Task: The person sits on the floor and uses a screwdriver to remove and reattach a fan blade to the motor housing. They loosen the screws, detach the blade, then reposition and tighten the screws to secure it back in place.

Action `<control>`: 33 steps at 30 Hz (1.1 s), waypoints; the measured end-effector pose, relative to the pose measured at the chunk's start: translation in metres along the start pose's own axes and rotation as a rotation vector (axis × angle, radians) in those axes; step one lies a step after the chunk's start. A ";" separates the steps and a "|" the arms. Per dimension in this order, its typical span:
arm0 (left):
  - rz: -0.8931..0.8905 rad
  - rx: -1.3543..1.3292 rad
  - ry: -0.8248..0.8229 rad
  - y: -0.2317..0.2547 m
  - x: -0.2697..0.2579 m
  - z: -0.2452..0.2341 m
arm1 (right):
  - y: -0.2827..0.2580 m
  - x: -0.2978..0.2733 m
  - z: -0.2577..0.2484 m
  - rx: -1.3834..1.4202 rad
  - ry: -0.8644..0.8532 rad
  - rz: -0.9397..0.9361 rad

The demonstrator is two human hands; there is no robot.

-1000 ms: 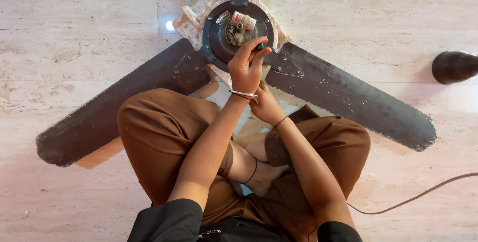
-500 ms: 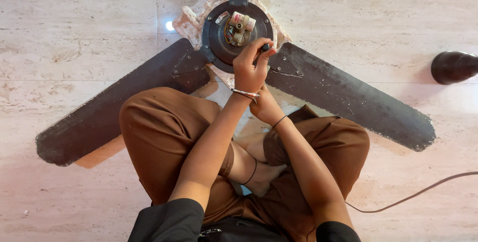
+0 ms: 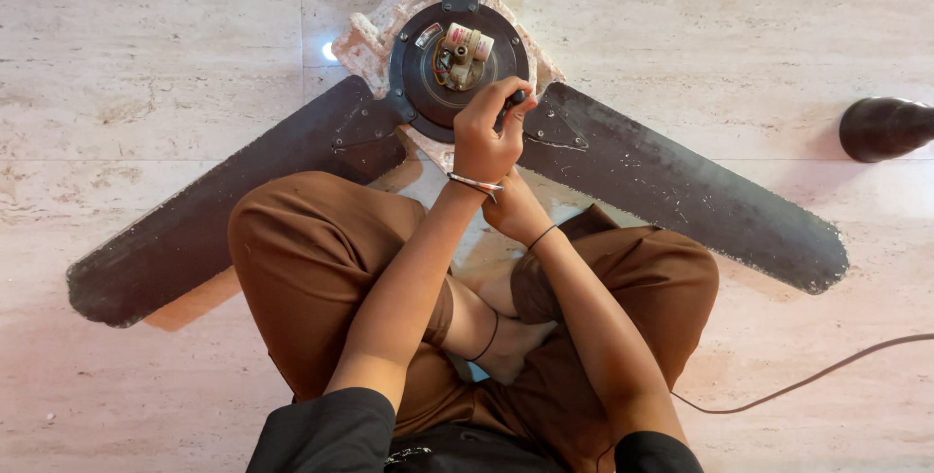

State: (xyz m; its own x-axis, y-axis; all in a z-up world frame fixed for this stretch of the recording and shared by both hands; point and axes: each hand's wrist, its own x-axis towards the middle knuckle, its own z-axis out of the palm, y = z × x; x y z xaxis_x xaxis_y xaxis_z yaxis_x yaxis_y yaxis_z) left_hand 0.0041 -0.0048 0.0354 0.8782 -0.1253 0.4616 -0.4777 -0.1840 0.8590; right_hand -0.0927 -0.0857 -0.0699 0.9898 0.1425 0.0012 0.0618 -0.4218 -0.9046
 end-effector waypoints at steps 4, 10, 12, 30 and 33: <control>-0.003 -0.002 -0.050 -0.001 0.004 -0.004 | -0.006 0.000 -0.002 -0.026 0.021 -0.048; -0.060 -0.078 -0.097 -0.007 0.007 -0.005 | -0.011 0.001 -0.003 -0.024 0.027 0.002; -0.069 -0.091 -0.075 -0.009 0.007 -0.001 | -0.012 0.001 -0.004 -0.053 0.033 -0.044; -0.308 -0.269 0.043 -0.032 0.000 0.051 | 0.028 0.007 0.022 -0.383 -0.236 0.019; -0.341 -0.306 0.125 -0.037 -0.002 0.058 | 0.031 0.007 0.018 -0.308 -0.137 -0.086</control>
State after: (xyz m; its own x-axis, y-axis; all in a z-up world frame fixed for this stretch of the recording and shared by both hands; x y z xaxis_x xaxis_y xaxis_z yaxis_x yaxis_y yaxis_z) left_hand 0.0188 -0.0545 -0.0103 0.9888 0.0141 0.1488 -0.1494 0.1034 0.9833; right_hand -0.0862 -0.0811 -0.1053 0.9541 0.2995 -0.0048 0.2006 -0.6509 -0.7322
